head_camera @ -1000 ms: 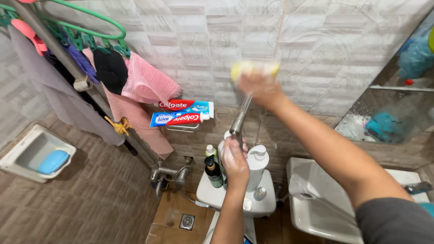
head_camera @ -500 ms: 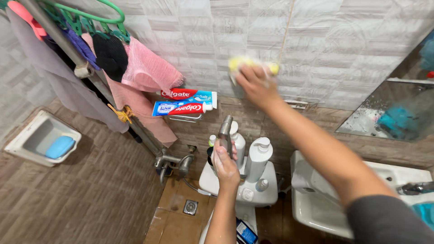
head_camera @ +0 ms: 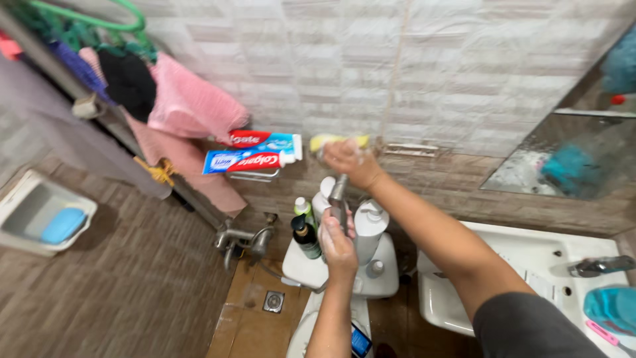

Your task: The person cleans a plastic bathroom rack by rinsing it with a sprayer and wiping the rack and the wall with a sponge.

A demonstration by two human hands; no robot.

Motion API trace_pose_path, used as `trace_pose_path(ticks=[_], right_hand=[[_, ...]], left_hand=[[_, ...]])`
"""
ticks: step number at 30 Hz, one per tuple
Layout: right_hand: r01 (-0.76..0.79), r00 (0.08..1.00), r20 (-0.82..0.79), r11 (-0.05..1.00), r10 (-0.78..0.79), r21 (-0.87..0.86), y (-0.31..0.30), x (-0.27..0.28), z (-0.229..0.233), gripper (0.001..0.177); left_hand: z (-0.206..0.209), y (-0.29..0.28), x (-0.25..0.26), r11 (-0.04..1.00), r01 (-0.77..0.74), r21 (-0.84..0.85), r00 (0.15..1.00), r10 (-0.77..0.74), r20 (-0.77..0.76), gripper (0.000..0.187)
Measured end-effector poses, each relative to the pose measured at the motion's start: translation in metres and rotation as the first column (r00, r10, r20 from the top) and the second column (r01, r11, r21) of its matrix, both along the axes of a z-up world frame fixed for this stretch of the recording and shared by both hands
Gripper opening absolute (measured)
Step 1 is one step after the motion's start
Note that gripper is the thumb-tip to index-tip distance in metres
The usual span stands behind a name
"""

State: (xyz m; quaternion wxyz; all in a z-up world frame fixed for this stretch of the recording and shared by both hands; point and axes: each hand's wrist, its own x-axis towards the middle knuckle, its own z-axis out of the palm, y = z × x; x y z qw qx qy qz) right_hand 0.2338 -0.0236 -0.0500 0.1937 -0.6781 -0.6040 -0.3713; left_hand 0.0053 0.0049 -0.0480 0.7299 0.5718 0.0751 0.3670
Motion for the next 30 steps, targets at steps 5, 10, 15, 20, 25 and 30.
trace_pose_path(ticks=[5,10,15,20,25,30], right_hand=[[0.071,0.996,0.074,0.954,-0.051,-0.29,-0.121,0.017,-0.025,0.036],[0.198,0.979,0.024,0.898,-0.205,-0.392,-0.242,0.022,-0.024,0.025],[-0.026,0.999,0.023,0.871,0.042,-0.491,-0.105,0.028,-0.041,0.024],[0.073,0.997,0.048,0.723,-0.055,-0.687,-0.067,0.016,-0.035,0.022],[0.195,0.976,0.09,0.62,-0.196,-0.76,-0.226,0.017,-0.024,0.035],[0.085,0.996,0.078,0.734,-0.043,-0.674,-0.182,0.024,-0.058,0.027]], left_hand=[[-0.004,-0.011,0.002,0.994,0.047,0.1,0.998,-0.041,-0.054,0.062],[-0.012,-0.001,-0.007,0.996,0.061,0.066,0.991,-0.053,-0.12,0.063],[-0.019,-0.008,-0.007,0.997,0.012,0.074,0.996,-0.005,-0.088,0.064],[-0.027,-0.021,0.002,0.996,0.01,0.093,0.992,0.002,-0.128,0.06],[-0.029,-0.018,-0.009,0.994,0.031,0.108,0.988,-0.014,-0.156,0.058],[-0.028,-0.02,-0.015,0.988,0.046,0.145,0.988,-0.023,-0.153,0.058]])
